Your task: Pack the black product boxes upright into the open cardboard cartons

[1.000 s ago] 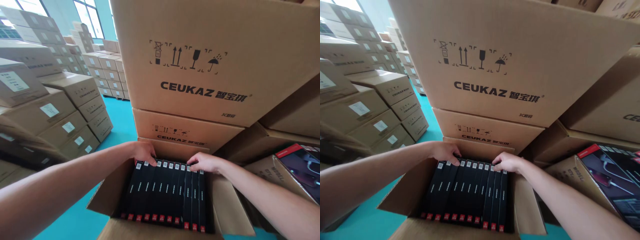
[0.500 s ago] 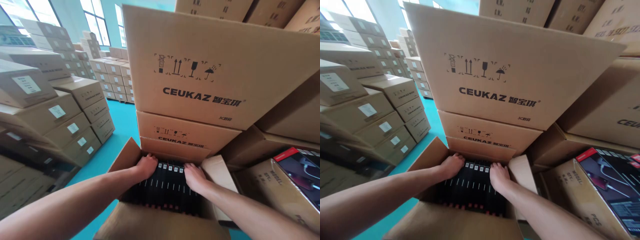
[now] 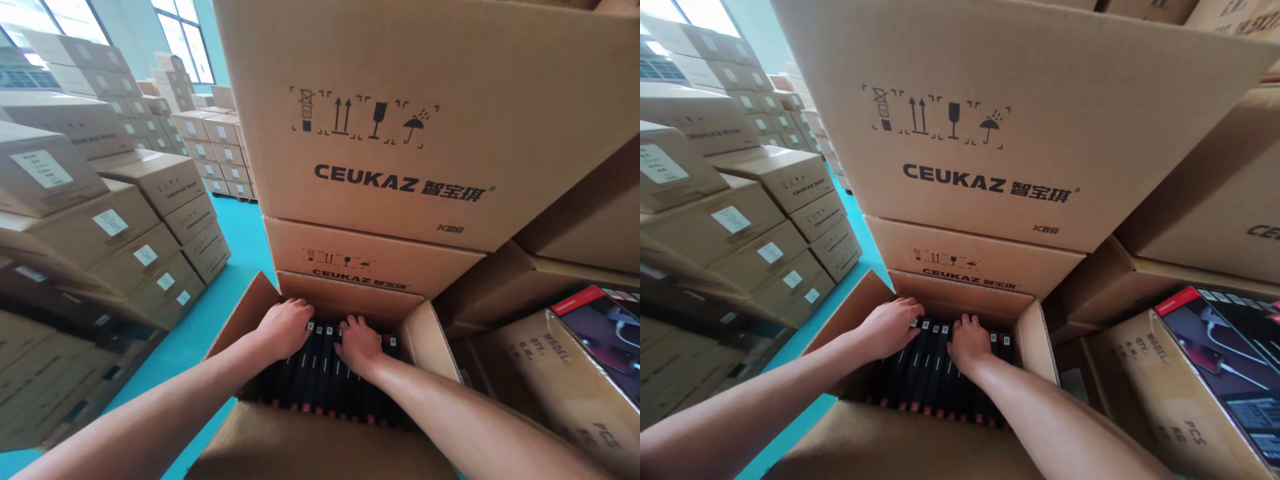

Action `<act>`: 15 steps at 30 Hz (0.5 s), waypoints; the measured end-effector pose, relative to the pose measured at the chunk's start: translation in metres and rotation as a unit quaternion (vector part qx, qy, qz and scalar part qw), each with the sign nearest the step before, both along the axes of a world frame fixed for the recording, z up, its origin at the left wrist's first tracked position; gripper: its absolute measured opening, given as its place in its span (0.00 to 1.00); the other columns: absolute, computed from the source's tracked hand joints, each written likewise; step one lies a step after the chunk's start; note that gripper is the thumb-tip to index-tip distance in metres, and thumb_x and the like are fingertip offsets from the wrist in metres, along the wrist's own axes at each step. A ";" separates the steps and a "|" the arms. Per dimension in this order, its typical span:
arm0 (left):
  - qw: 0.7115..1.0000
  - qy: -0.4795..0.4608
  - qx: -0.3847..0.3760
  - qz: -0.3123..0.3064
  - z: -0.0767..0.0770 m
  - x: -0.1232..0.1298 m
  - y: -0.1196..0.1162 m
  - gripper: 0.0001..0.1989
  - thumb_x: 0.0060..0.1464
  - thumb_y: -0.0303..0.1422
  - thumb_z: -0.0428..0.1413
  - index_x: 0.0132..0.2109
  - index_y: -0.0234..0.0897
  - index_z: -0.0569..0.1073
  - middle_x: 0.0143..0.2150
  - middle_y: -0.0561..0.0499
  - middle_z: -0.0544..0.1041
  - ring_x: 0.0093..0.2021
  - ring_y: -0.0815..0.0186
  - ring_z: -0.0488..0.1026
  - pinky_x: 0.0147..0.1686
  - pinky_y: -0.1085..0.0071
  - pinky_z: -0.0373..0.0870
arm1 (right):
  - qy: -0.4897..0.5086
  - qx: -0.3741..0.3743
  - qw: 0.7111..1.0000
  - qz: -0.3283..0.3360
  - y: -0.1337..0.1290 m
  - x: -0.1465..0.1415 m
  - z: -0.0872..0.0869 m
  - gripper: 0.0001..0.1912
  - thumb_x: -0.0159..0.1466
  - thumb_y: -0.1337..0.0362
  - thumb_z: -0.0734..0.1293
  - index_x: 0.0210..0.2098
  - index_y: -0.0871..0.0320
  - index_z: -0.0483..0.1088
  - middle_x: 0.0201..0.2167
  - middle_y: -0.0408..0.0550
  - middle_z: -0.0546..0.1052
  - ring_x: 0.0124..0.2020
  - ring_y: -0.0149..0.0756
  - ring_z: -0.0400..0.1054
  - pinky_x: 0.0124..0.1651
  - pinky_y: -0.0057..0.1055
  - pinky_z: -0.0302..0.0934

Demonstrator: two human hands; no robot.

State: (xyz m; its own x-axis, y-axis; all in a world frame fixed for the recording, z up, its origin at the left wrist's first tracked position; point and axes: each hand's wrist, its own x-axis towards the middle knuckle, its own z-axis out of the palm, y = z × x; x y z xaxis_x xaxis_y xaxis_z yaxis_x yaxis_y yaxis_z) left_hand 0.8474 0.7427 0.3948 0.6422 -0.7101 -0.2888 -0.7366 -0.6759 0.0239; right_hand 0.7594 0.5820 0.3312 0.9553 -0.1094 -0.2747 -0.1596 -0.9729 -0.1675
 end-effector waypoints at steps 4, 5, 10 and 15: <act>0.994 0.044 0.104 -0.003 -0.028 -0.018 0.008 0.27 0.44 0.20 0.59 0.56 0.22 0.74 0.57 0.26 0.74 0.59 0.42 0.71 0.60 0.48 0.66 | -0.024 0.039 0.999 0.030 -0.011 -0.016 -0.008 0.30 0.67 0.66 0.62 0.67 0.64 0.59 0.69 0.58 0.61 0.69 0.49 0.53 0.67 0.42 0.58; 0.991 0.058 0.119 -0.005 -0.039 -0.020 0.008 0.35 0.40 0.18 0.60 0.60 0.21 0.71 0.62 0.25 0.70 0.63 0.40 0.66 0.64 0.47 0.61 | -0.027 0.032 0.998 0.037 -0.014 -0.021 -0.010 0.32 0.66 0.69 0.61 0.70 0.63 0.55 0.72 0.56 0.55 0.72 0.48 0.49 0.69 0.44 0.55; 0.986 0.091 0.141 0.023 -0.074 -0.024 0.007 0.51 0.38 0.20 0.61 0.71 0.29 0.56 0.73 0.30 0.51 0.69 0.41 0.59 0.63 0.51 0.64 | 0.078 0.030 0.995 0.054 -0.010 -0.032 -0.022 0.37 0.62 0.75 0.62 0.70 0.71 0.52 0.72 0.65 0.51 0.73 0.54 0.44 0.73 0.45 0.48; 0.985 0.107 0.135 0.013 -0.070 -0.030 0.010 0.51 0.47 0.31 0.61 0.74 0.42 0.46 0.76 0.38 0.37 0.73 0.35 0.46 0.62 0.34 0.57 | 0.081 0.056 0.994 0.038 -0.006 -0.031 -0.013 0.39 0.58 0.76 0.66 0.69 0.66 0.56 0.73 0.62 0.49 0.74 0.53 0.43 0.72 0.45 0.49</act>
State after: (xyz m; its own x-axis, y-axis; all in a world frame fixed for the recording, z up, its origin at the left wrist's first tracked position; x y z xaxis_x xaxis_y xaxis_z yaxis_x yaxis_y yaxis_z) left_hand 0.8176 0.7526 0.3251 0.5624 -0.5738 -0.5954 -0.7172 -0.6968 -0.0061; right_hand 0.7285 0.5757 0.3184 0.9016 0.0014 -0.4325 -0.1199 -0.9600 -0.2530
